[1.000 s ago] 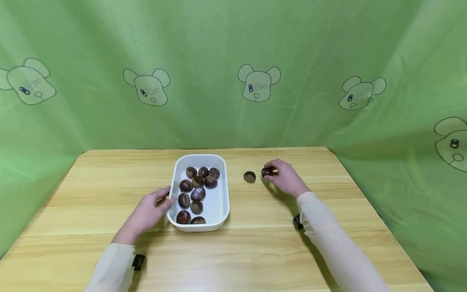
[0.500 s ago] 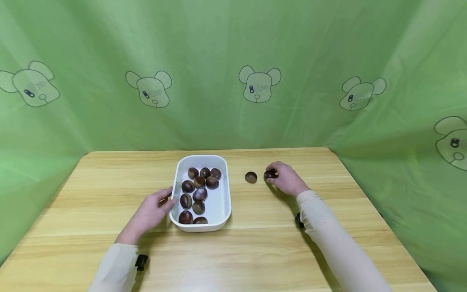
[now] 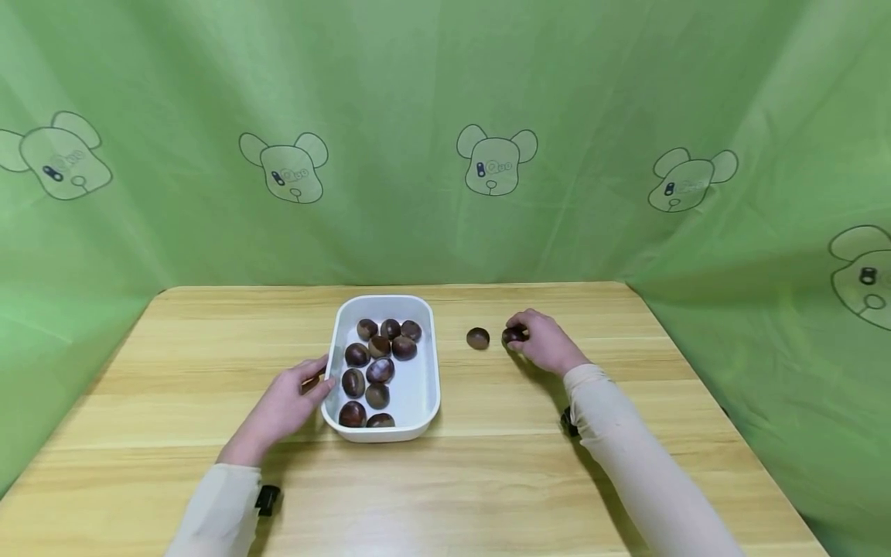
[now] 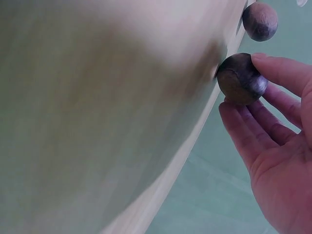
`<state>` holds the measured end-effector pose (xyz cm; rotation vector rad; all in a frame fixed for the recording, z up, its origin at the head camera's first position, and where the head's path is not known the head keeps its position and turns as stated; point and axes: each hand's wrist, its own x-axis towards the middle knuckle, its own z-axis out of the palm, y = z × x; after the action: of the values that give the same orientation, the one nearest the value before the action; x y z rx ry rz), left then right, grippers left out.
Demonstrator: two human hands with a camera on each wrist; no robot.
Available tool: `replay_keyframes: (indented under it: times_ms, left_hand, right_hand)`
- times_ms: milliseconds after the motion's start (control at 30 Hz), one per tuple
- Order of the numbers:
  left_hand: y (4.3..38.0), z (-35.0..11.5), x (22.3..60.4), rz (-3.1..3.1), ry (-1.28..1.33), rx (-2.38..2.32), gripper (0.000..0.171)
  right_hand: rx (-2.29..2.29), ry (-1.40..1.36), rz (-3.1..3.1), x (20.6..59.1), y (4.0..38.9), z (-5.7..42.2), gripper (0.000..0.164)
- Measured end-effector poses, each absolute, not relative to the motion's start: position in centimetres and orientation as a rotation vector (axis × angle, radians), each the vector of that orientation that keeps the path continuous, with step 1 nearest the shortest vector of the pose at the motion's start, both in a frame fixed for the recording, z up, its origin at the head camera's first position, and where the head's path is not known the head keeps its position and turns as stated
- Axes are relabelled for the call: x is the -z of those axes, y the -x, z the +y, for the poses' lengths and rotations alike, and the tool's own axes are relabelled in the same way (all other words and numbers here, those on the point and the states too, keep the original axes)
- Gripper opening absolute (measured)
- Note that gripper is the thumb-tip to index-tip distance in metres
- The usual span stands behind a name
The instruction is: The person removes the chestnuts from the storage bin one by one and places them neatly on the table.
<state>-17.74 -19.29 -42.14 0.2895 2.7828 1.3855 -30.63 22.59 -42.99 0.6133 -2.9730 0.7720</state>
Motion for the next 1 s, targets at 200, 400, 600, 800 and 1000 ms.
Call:
replay_keyframes:
  times_ms: [200,400,600,800,1000]
  left_hand:
    - [17.72,-19.35,42.19,2.788,-0.286,-1.382,0.05]
    - [17.62,-19.33,42.12,2.794,-0.308,-1.383,0.051]
    - [17.7,-19.4,42.16,2.796,-0.309,-1.393,0.051]
    - [17.64,-19.4,42.17,2.8,-0.309,-1.387,0.051]
    - [17.72,-19.35,42.1,2.803,-0.289,-1.376,0.051]
  right_hand:
    - [-0.768,-0.613,-2.982,43.05,30.7,22.45,0.035]
    - [-0.771,-0.622,-2.989,43.03,30.64,22.33,0.036]
    - [-0.774,-0.62,-2.996,42.94,30.68,22.11,0.037]
    - [-0.769,-0.64,-3.009,42.87,30.62,22.17,0.04]
    - [-0.793,-0.64,-3.012,42.7,30.5,22.26,0.046]
